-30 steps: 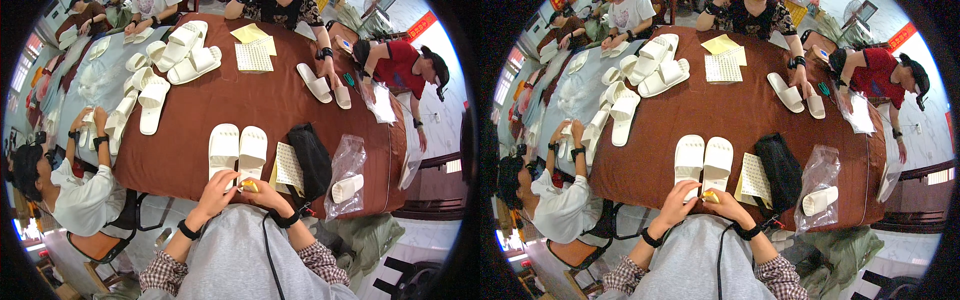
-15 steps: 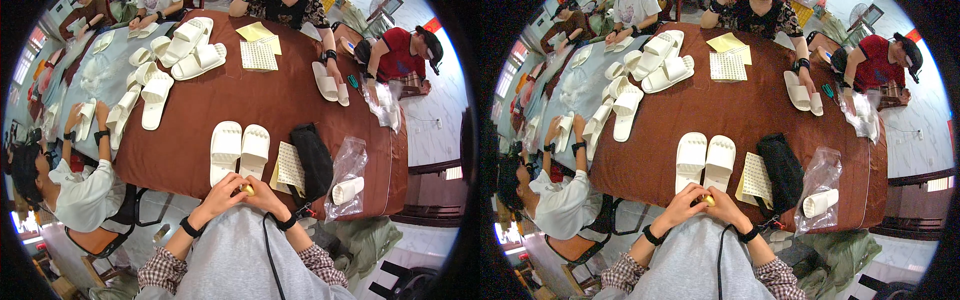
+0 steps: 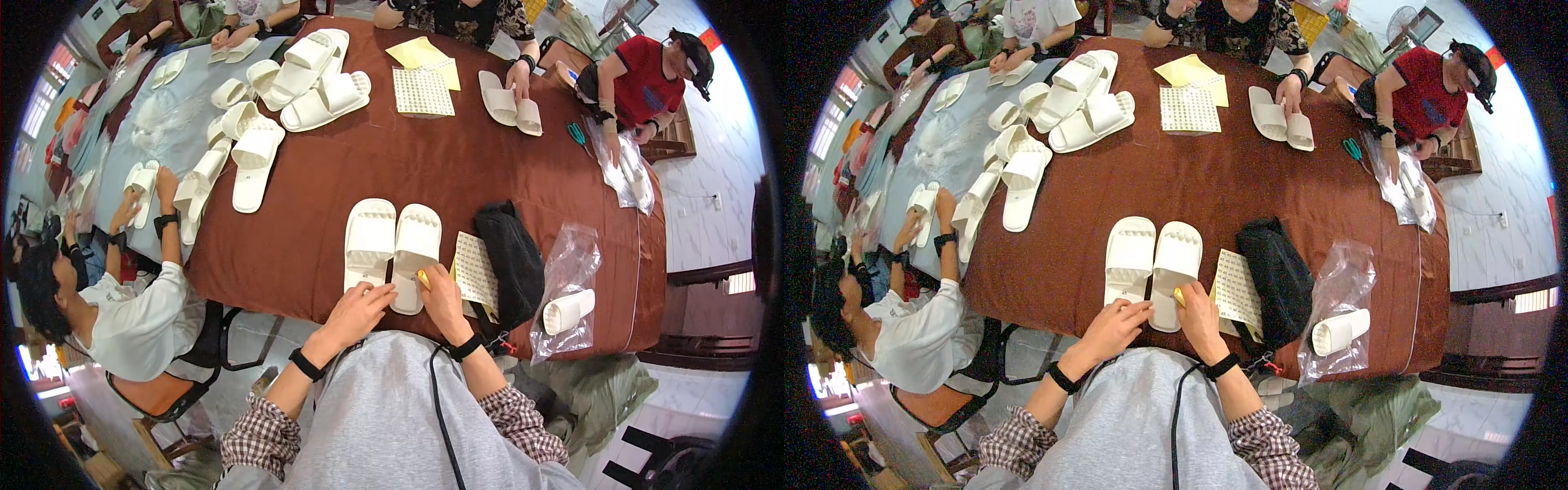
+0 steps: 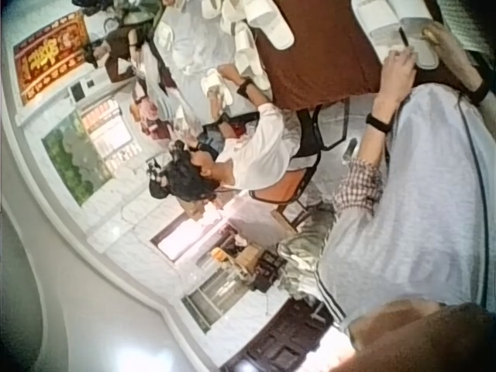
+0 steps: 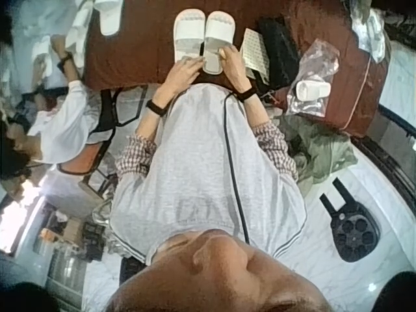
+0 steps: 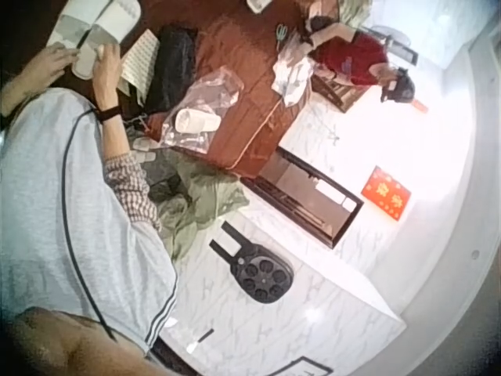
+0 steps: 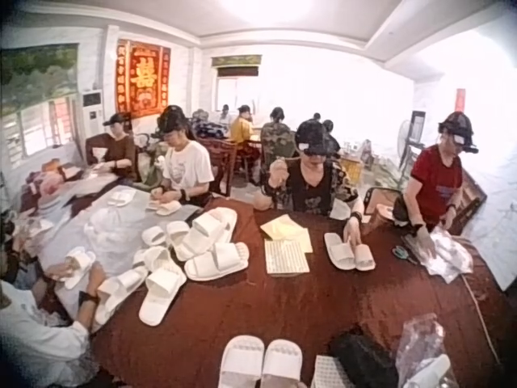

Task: Placing yellow labels onto white slippers and organizing them into bags.

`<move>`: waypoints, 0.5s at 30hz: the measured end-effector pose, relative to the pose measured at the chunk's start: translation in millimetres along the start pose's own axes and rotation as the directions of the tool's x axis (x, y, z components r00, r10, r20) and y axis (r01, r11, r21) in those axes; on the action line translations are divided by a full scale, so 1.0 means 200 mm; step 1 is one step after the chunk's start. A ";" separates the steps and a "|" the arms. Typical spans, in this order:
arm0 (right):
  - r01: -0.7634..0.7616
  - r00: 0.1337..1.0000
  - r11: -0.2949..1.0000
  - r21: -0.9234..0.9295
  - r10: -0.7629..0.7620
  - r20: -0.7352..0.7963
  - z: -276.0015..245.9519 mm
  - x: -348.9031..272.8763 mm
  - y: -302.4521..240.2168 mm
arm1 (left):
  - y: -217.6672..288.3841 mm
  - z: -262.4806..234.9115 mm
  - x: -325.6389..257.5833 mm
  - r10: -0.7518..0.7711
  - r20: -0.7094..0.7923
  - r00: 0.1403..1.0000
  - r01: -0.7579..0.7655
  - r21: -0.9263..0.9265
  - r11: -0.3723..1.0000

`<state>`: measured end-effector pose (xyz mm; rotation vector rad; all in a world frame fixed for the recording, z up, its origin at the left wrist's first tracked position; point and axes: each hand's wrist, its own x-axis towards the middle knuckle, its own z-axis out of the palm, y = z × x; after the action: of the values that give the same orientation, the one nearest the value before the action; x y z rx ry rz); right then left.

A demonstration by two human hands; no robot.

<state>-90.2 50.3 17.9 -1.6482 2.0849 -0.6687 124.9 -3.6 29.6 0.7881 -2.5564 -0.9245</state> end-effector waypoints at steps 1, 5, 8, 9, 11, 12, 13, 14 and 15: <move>-0.002 1.000 0.999 -0.049 0.002 -0.006 0.03 0.01 0.01 | 0.00 0.01 0.00 0.037 0.101 0.994 -0.042 0.053 0.998; 0.031 0.998 0.992 -0.120 -0.036 -0.042 0.06 0.02 0.01 | -0.05 0.07 -0.02 0.050 0.123 0.991 -0.067 0.144 0.987; 0.040 0.999 0.988 -0.151 -0.042 -0.013 0.06 0.01 0.01 | -0.05 0.07 -0.02 0.025 0.146 0.989 -0.047 0.150 0.988; 0.039 0.999 0.988 -0.152 -0.042 -0.013 0.06 0.01 0.01 | -0.05 0.07 -0.02 0.028 0.143 0.989 -0.051 0.154 0.987; 0.072 0.997 0.984 -0.161 -0.073 0.003 0.06 0.02 0.01 | -0.04 0.07 -0.02 0.033 0.141 0.989 -0.056 0.158 0.986; 0.071 0.997 0.984 -0.162 -0.071 0.001 0.06 0.02 0.01 | -0.04 0.07 -0.02 0.029 0.145 0.989 -0.053 0.159 0.986; 0.087 0.996 0.979 -0.184 -0.084 0.021 0.06 0.02 0.01 | -0.05 0.07 -0.02 0.025 0.150 0.988 -0.049 0.159 0.986; 0.103 0.994 0.973 -0.205 -0.097 0.043 0.06 0.03 0.01 | -0.04 0.07 -0.02 0.028 0.149 0.988 -0.052 0.159 0.986; 0.103 0.994 0.973 -0.206 -0.097 0.041 0.07 0.03 0.02 | -0.04 0.07 -0.02 0.026 0.142 0.989 -0.049 0.162 0.986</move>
<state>-86.9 43.3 4.9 -1.8752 2.1218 -0.4647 125.1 0.8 13.5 0.7410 -2.7890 -0.7896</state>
